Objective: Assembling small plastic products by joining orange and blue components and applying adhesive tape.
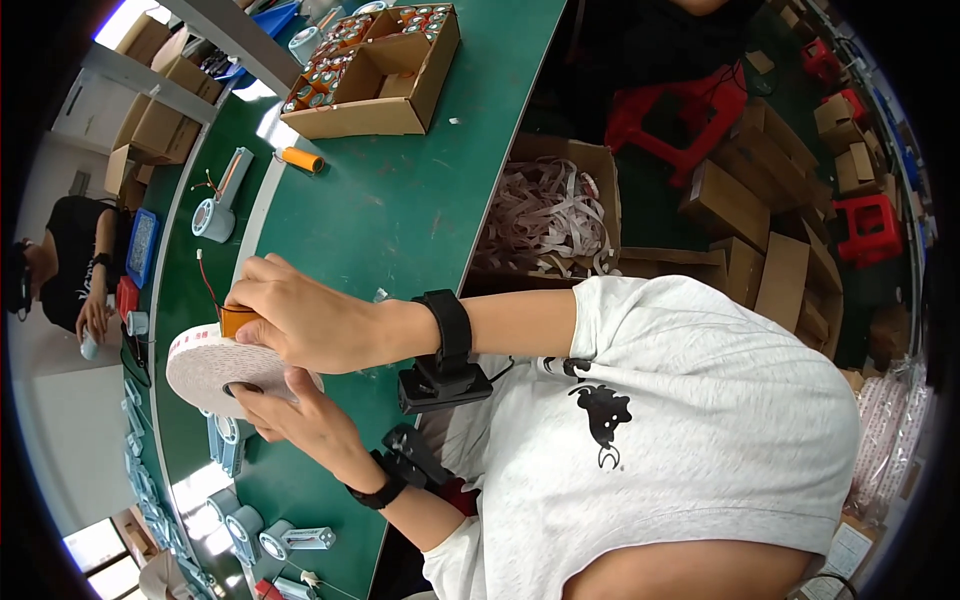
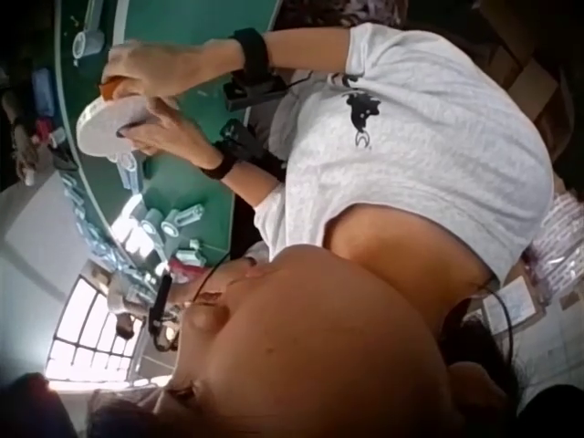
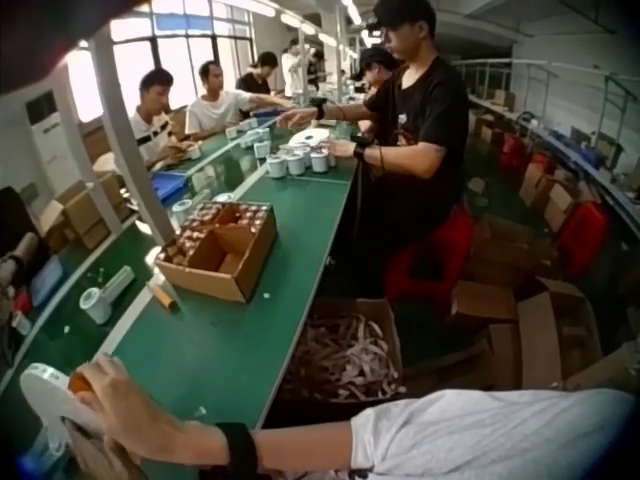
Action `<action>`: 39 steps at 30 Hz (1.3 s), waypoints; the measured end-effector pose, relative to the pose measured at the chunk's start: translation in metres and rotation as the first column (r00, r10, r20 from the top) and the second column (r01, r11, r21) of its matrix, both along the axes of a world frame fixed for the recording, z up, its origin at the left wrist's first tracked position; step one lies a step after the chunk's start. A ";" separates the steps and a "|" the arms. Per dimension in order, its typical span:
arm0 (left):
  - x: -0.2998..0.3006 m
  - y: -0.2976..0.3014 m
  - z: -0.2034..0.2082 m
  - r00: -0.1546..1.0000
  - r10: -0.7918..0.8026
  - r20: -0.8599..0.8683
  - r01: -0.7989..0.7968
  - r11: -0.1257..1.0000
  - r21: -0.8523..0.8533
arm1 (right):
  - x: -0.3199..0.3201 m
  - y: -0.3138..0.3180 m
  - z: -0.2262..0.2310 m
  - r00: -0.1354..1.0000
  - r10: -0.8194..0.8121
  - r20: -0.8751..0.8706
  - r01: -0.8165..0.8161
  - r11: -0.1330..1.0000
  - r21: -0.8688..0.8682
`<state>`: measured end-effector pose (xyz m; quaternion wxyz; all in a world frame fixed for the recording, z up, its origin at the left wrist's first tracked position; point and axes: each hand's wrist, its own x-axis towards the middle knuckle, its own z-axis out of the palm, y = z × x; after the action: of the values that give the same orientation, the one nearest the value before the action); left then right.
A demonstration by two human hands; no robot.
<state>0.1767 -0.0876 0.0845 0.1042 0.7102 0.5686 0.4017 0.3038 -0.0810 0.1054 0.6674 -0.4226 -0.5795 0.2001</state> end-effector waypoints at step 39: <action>0.039 -0.029 -0.032 0.807 -0.082 -0.585 -0.043 0.980 -0.196 | 0.054 0.092 -0.024 0.471 -0.193 -0.861 0.206 0.973 -0.105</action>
<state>0.2161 -0.1163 0.0526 -0.0027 0.7914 0.6029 0.1010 0.3575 0.0113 0.0811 0.8888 -0.3251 -0.1149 0.3019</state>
